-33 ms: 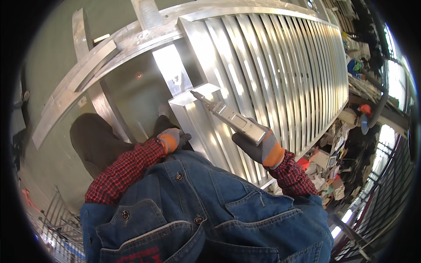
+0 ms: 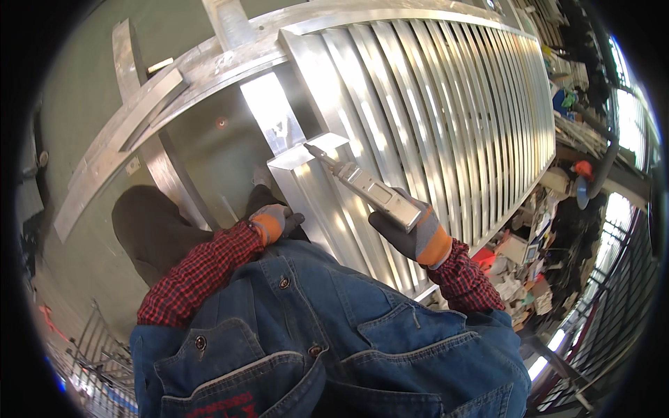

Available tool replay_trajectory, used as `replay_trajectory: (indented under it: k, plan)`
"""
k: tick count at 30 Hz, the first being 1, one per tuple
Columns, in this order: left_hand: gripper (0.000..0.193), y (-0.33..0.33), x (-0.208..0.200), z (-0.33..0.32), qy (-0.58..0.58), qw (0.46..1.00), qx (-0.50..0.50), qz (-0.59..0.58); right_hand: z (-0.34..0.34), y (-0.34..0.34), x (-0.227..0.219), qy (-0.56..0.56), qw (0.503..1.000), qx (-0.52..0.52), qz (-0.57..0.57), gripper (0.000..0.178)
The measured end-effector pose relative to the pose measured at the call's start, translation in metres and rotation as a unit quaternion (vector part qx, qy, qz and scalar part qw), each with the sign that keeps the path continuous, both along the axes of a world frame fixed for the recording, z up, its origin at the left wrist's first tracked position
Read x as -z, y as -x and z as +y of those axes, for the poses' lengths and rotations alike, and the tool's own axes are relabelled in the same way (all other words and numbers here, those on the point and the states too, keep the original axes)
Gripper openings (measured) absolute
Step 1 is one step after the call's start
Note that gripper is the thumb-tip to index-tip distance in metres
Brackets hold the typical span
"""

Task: The person welds a metal frame using a handheld welding torch, then grinds the welded joints with an angle grinder. The person positions the torch along seams, creates welds, and smooths the joints on a large curved metal structure.

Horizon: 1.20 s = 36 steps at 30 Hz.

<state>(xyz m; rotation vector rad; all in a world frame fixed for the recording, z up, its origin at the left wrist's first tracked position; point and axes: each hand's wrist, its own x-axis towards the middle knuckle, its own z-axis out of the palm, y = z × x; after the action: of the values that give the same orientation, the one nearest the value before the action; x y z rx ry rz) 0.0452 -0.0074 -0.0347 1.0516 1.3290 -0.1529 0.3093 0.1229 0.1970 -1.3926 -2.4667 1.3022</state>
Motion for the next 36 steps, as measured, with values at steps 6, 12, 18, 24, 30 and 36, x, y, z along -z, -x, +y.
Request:
replay_trajectory:
  k: [6,12,18,24,30,36]
  plan:
    - [0.063,-0.007,-0.017,0.017,0.051,0.995,0.060,0.063,-0.019,-0.025,0.007,-0.037,0.992,0.120,-0.008,0.047]
    - [0.067,-0.009,-0.010,0.027,0.071,0.985,0.123,0.101,-0.033,-0.047,0.019,-0.106,0.969,0.222,-0.004,0.048]
    - [0.064,0.002,-0.008,0.024,-0.029,0.977,0.207,0.048,-0.057,-0.044,0.021,-0.190,0.953,0.236,-0.028,0.049]
    - [0.071,-0.017,-0.054,0.040,-0.042,0.953,0.261,-0.149,-0.091,-0.010,-0.021,-0.157,0.927,0.336,-0.054,0.045]
    - [0.094,-0.033,-0.132,0.008,-0.157,0.889,0.279,-0.328,-0.141,0.070,-0.077,-0.024,0.798,0.533,0.281,0.034]
    - [0.046,0.057,-0.207,-0.029,-0.074,0.794,0.270,-0.540,-0.151,0.116,-0.112,-0.016,0.606,0.492,0.625,0.038]
